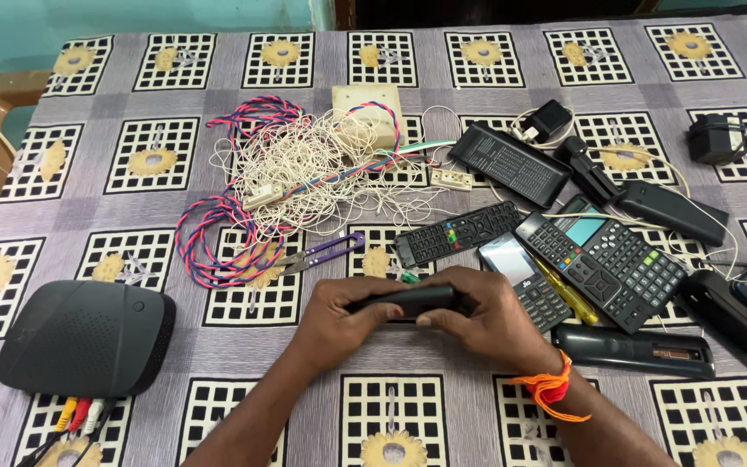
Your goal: The person disassembles a remote control using a screwdriver, removes the battery, and inspects the internal circuit board. They then reassemble the remote control and place it on a table alongside other mobile phones and electronic devices.
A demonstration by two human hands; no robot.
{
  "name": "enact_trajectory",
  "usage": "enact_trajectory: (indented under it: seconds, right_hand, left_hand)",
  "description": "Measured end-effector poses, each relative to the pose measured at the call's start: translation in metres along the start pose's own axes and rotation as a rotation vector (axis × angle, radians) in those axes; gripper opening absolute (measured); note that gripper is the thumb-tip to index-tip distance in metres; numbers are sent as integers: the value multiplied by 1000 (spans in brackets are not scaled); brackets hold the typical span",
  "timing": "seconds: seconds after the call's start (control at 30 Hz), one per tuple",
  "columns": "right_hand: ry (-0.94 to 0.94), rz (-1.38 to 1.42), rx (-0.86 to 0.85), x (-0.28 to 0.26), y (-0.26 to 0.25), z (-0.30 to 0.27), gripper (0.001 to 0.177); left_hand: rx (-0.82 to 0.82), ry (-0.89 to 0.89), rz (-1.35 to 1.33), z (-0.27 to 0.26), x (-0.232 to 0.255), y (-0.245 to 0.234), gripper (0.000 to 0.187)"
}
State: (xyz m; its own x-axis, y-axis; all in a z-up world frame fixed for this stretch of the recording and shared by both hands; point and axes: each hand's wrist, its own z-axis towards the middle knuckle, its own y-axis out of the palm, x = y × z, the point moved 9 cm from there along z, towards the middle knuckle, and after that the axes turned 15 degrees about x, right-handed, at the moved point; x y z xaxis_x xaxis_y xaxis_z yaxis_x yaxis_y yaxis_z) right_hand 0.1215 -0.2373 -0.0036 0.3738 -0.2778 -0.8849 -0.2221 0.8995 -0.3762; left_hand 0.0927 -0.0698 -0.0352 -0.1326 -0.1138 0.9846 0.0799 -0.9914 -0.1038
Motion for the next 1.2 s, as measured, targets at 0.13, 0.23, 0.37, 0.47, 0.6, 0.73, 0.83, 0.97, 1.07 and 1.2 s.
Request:
enact_trajectory:
  seconds: [0.13, 0.23, 0.37, 0.47, 0.6, 0.73, 0.83, 0.97, 1.07, 1.2]
  right_hand:
    - [43, -126, 62, 16, -9, 0, 24]
    - [-170, 27, 94, -4, -11, 0, 26]
    - [-202, 175, 93, -16, -6, -8, 27]
    - [-221, 175, 110, -20, -7, -12, 28]
    - [-232, 91, 143, -22, -10, -16, 31]
    - [-134, 162, 148, -17, -4, -14, 30]
    - [-135, 148, 168, -13, -4, -14, 28]
    - [-216, 63, 209, -17, -7, -14, 22]
    - [-312, 0, 235, -30, -9, -17, 22]
    - [-352, -77, 203, -42, -7, -21, 27]
  left_hand:
    - [-45, -37, -163, 1, -4, 2, 29]
    - [-86, 73, -95, -4, 10, 3, 33]
    - [-39, 186, -72, -10, 26, 3, 30]
    - [3, 268, -67, -14, 35, 1, 24]
    - [19, 242, -109, -15, 30, 1, 21]
    - [57, 134, -265, -15, 10, 0, 20]
    - [81, 17, -491, -13, -7, 5, 26]
    - [-20, 57, -515, -13, 6, 13, 28]
    - [-49, 185, -494, -14, 29, 9, 29]
    - [-61, 227, -365, -19, 39, 9, 32]
